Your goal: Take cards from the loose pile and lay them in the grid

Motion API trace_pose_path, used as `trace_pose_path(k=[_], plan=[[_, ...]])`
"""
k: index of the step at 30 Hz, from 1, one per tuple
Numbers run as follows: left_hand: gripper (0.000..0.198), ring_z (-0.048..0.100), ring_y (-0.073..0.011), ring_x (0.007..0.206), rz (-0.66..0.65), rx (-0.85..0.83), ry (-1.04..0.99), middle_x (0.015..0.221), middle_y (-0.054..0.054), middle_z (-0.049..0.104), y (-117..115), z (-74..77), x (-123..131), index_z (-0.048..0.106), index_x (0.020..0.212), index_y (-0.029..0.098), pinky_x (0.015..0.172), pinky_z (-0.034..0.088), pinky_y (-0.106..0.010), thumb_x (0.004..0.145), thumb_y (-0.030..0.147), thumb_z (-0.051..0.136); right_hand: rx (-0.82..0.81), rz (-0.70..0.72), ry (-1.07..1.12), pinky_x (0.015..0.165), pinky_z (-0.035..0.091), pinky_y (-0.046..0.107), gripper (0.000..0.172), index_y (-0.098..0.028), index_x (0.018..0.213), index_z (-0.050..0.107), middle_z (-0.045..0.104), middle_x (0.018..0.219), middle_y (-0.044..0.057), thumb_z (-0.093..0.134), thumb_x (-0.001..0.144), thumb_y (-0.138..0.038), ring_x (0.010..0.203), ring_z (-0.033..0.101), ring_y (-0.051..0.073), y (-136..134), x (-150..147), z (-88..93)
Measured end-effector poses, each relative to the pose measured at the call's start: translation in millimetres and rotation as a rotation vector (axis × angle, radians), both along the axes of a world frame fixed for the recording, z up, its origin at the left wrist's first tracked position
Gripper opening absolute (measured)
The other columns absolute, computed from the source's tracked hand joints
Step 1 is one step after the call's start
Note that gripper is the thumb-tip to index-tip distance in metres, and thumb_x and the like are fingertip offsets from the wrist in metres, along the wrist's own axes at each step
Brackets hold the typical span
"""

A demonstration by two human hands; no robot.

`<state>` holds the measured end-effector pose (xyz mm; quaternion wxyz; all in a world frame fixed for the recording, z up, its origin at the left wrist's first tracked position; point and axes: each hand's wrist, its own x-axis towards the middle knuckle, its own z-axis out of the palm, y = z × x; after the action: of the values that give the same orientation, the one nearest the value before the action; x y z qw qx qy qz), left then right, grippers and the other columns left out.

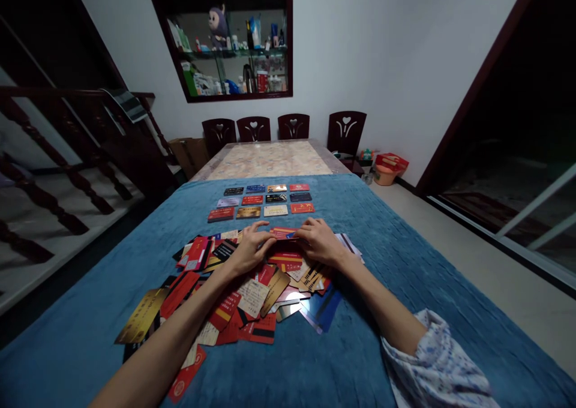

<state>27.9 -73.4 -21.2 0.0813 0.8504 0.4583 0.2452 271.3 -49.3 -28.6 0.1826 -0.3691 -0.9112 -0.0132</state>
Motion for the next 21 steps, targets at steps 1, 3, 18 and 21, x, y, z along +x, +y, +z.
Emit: trace_pose_path(k=[1,3,18,21], plan=[[0.027,0.049,-0.0284,0.127,0.004,0.001,-0.011,0.107,-0.008,0.074,1,-0.5,0,0.075,0.098,0.022,0.101,0.038,-0.05,0.098,0.026,0.048,-0.001,-0.015,0.006,0.083,0.037,0.037,0.023,-0.02,0.107,0.071,0.072,0.097,0.01,0.053,0.093,-0.021,0.1,0.056,0.024,1,-1,-1.1],[0.027,0.051,-0.0281,0.126,0.01,0.002,-0.028,0.107,-0.008,0.074,3,-1.9,-1,0.075,0.098,0.022,0.101,0.039,-0.049,0.097,0.023,0.048,-0.005,-0.042,0.017,0.083,0.038,0.037,0.022,-0.019,0.104,0.071,0.072,0.098,0.011,0.054,0.091,-0.019,0.099,0.057,0.024,0,-2,-2.0],[0.039,0.051,-0.0277,0.119,0.07,0.008,-0.04,0.109,-0.008,0.074,7,-8.0,-3,0.072,0.117,0.024,0.099,0.041,-0.049,0.09,0.01,0.047,-0.01,-0.151,0.152,0.08,0.041,0.033,0.017,-0.019,0.09,0.07,0.068,0.09,0.009,0.053,0.093,-0.022,0.089,0.057,0.021,3,-7,-10.8],[0.04,0.051,-0.0274,0.119,0.087,0.01,-0.047,0.111,-0.008,0.073,6,-7.5,-3,0.071,0.119,0.024,0.099,0.042,-0.048,0.09,0.009,0.047,-0.031,-0.147,0.207,0.08,0.042,0.033,0.017,-0.019,0.088,0.07,0.067,0.087,0.008,0.053,0.093,-0.022,0.087,0.057,0.021,4,-7,-12.0]])
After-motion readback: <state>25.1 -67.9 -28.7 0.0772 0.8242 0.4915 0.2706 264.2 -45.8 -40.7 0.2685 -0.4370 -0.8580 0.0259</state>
